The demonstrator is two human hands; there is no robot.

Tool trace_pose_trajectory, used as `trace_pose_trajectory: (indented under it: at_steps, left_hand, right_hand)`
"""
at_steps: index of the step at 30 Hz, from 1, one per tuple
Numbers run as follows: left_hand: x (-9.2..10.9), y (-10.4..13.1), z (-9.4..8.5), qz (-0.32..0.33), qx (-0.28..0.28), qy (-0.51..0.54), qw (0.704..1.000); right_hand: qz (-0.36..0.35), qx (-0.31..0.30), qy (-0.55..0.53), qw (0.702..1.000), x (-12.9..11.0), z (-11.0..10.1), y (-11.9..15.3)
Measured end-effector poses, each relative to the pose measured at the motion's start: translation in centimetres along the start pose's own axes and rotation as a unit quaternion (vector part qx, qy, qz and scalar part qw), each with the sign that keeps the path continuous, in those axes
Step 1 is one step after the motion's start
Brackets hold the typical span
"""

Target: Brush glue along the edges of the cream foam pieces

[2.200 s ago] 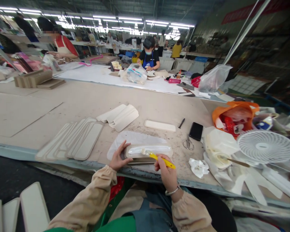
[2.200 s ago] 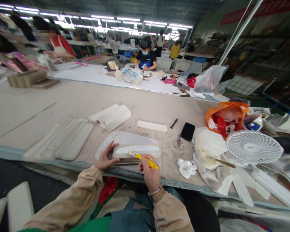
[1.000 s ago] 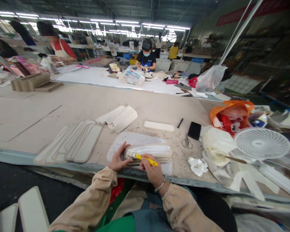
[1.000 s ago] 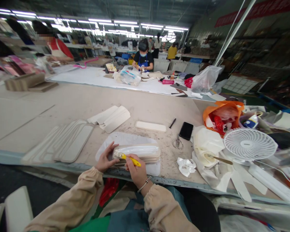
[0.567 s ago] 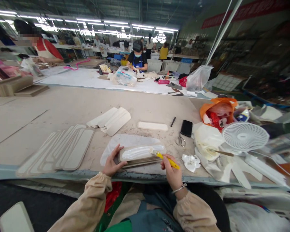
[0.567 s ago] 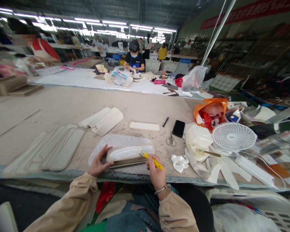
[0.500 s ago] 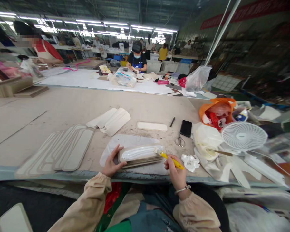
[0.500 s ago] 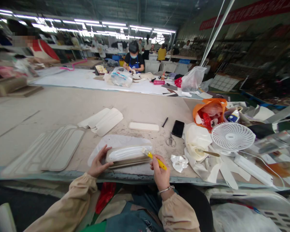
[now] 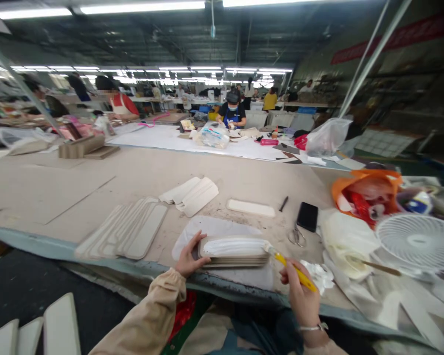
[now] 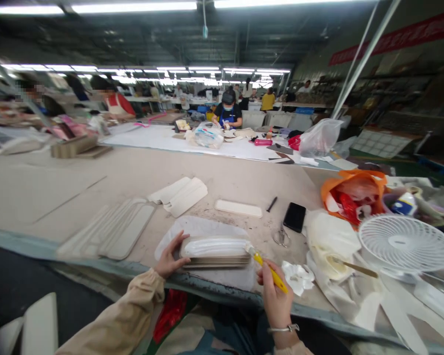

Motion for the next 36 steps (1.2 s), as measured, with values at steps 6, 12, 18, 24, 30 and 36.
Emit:
trace_pose_trajectory:
  at_steps: [6, 12, 18, 24, 30, 36]
  left_hand:
    - [0.7, 0.0, 0.1, -0.005, 0.005, 0.022, 1.000]
    - [0.2, -0.2, -0.8, -0.044, 0.073, 0.072, 0.994]
    - [-2.0, -5.1, -6.7, -0.156, 0.240, -0.041, 0.957]
    - [-2.7, -11.3, -8.8, -0.175, 0.238, -0.201, 0.934]
    - [-2.7, -13.4, -7.6, -0.153, 0.218, -0.281, 0.922]
    - [-0.1, -12.5, -6.7, -0.152, 0.219, -0.314, 0.911]
  right_hand:
    - [0.009, -0.016, 0.039, 0.999, 0.9, -0.1, -0.9]
    - [0.050, -0.027, -0.211, 0.976, 2.3, -1.1, -2.1]
    - [0.117, 0.013, -0.440, 0.890, 3.0, -4.3, -6.3]
    - [0.133, 0.027, -0.516, 0.846, 3.0, -6.3, -8.7]
    - [0.175, -0.006, -0.518, 0.837, 5.1, -5.3, -8.6]
    - [0.164, 0.010, -0.466, 0.869, 5.7, -4.2, -9.2]
Point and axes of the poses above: each hand's wrist, its own y-axis away from the middle knuckle, its own z-axis out of the palm, x = y × z, the point moved 5 cm from there along -y, towards the middle knuckle, and after that the axes turned 2 degrees about -z, right-handed, at the moved point
